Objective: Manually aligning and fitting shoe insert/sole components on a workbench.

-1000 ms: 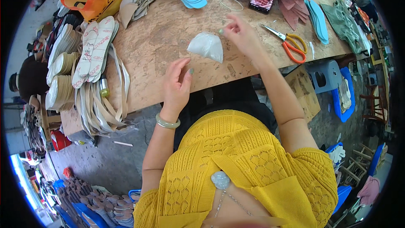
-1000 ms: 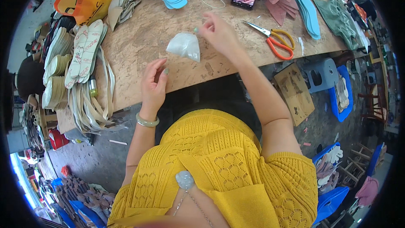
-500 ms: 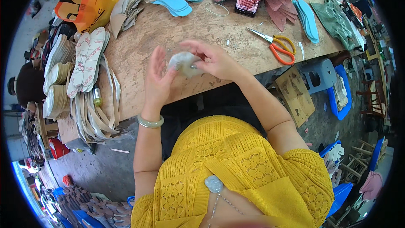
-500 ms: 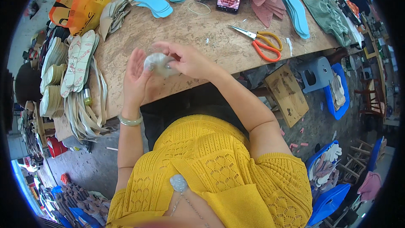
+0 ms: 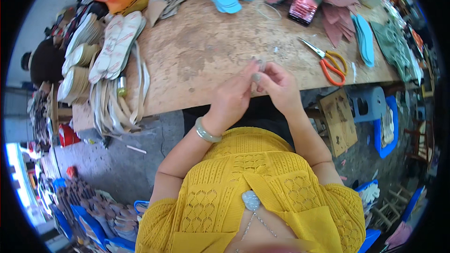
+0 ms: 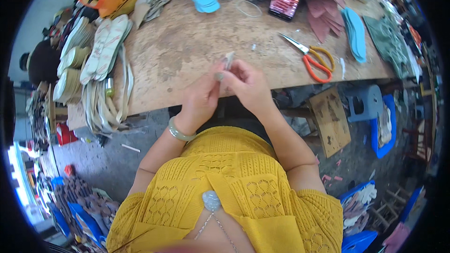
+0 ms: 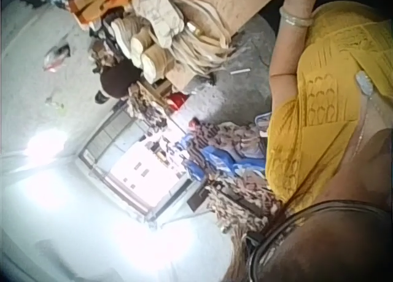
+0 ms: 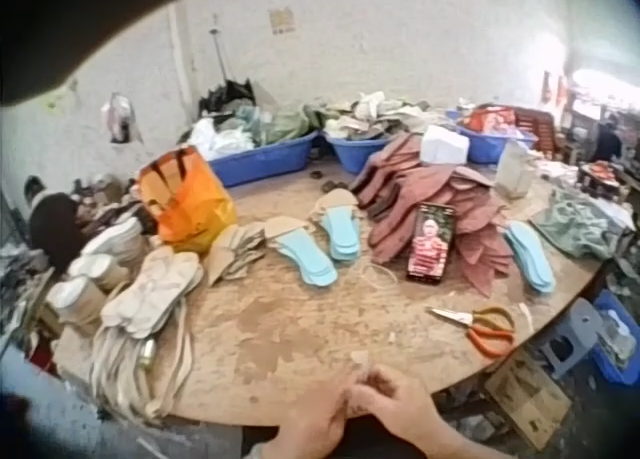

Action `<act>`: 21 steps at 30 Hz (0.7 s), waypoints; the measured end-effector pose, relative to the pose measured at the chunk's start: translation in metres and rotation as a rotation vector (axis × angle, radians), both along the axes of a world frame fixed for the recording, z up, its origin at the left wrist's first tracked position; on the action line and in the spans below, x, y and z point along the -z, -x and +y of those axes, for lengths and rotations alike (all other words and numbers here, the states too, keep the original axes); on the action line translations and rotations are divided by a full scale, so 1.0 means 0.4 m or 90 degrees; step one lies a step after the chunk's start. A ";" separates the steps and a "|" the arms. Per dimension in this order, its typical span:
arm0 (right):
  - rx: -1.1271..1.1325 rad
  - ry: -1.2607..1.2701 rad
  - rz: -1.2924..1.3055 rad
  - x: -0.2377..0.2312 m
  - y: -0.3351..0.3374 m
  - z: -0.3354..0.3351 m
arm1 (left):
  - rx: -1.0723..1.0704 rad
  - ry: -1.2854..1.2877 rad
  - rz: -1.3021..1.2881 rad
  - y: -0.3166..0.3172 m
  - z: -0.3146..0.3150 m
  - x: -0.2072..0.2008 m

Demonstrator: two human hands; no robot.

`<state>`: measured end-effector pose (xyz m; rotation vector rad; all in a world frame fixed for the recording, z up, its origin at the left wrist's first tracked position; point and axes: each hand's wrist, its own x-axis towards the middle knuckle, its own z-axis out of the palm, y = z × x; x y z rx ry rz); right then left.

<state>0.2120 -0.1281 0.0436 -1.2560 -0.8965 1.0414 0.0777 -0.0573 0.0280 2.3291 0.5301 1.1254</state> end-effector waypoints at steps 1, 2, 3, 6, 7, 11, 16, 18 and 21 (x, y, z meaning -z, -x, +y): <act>0.034 0.029 0.073 -0.007 0.000 -0.001 | 0.008 0.020 -0.023 -0.001 -0.005 -0.004; 0.022 0.027 0.074 -0.002 -0.001 0.003 | -0.005 0.017 -0.022 0.014 -0.003 -0.006; -0.001 0.005 0.084 0.008 -0.004 0.001 | 0.027 0.100 -0.007 0.026 -0.004 -0.008; -0.031 -0.019 0.101 0.024 -0.004 0.006 | 0.085 0.255 -0.016 0.040 -0.014 -0.018; -0.036 -0.022 0.108 0.026 -0.004 0.008 | 0.115 0.326 -0.039 0.044 -0.018 -0.020; -0.030 -0.021 0.144 0.007 0.011 0.010 | 0.159 0.450 -0.090 0.062 -0.027 -0.007; -0.040 -0.098 0.140 0.015 0.039 0.021 | 0.083 0.307 0.004 0.078 -0.017 -0.019; -0.049 -0.091 0.129 0.004 0.041 0.018 | 0.078 0.301 -0.016 0.076 -0.018 -0.013; -0.041 -0.083 0.075 0.005 0.051 0.021 | 0.000 0.162 0.001 0.067 -0.015 -0.014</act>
